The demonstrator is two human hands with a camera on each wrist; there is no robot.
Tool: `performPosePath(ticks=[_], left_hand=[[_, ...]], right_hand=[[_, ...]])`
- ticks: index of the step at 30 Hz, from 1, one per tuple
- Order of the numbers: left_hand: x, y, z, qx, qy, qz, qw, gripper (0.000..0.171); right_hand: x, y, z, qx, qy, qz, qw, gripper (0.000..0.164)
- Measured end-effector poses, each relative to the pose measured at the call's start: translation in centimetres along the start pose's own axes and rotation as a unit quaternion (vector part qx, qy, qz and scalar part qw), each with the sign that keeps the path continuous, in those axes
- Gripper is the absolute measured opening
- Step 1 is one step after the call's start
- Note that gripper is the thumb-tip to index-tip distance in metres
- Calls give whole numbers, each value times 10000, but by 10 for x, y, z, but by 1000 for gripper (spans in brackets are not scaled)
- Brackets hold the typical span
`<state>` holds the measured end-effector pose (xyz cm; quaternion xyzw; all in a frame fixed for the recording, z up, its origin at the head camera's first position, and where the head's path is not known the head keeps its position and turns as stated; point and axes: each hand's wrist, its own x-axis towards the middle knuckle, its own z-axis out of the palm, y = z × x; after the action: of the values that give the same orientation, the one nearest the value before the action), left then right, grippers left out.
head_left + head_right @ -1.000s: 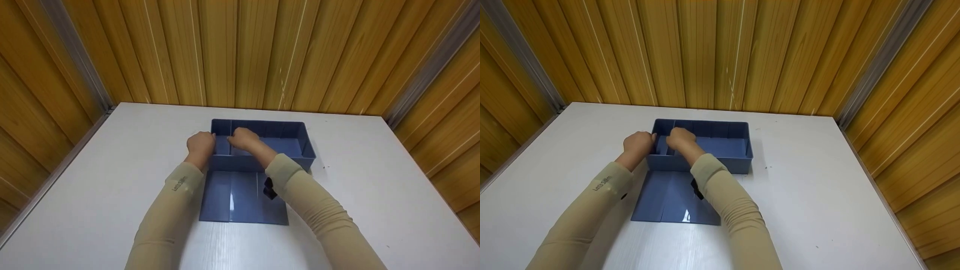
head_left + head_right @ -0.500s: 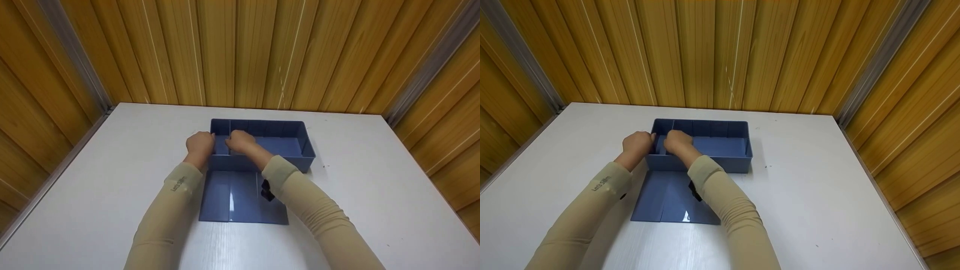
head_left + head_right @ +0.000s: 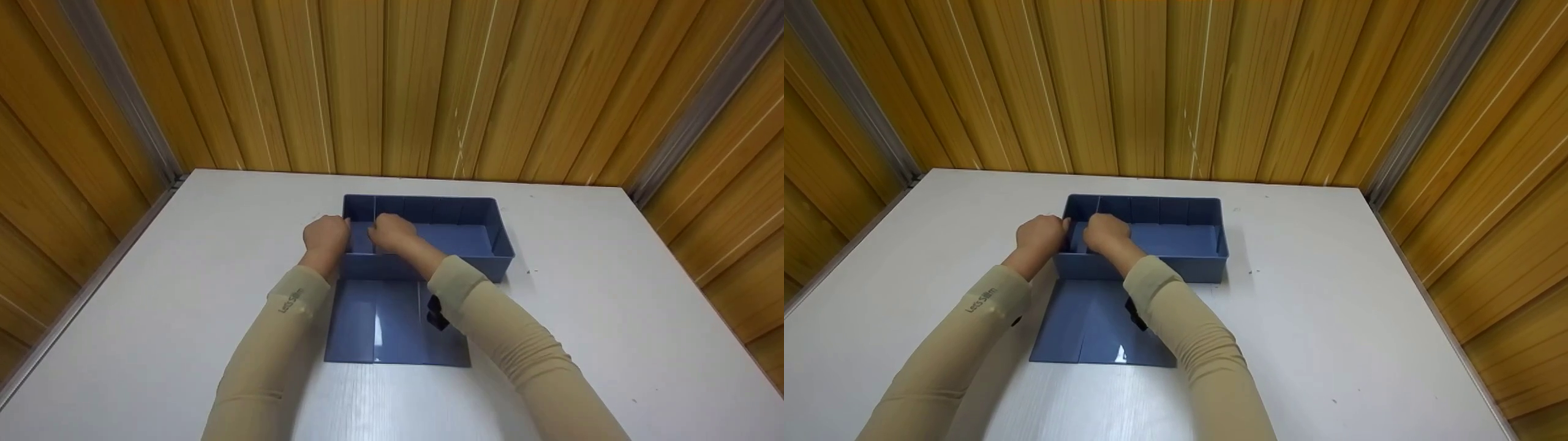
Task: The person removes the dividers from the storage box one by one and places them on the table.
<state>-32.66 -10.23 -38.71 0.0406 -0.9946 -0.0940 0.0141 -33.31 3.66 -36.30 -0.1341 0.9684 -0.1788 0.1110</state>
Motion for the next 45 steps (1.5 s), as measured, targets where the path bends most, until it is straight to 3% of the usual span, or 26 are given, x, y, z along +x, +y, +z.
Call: performPosePath(ticks=[15, 45], left_hand=[[0, 0, 1, -34, 75, 32, 10000, 48], [2, 1, 1, -78, -17, -68, 9999, 49]], right_hand=[[-2, 0, -5, 76, 28, -29, 10000, 39], [-4, -5, -13, 38, 57, 18, 10000, 45]])
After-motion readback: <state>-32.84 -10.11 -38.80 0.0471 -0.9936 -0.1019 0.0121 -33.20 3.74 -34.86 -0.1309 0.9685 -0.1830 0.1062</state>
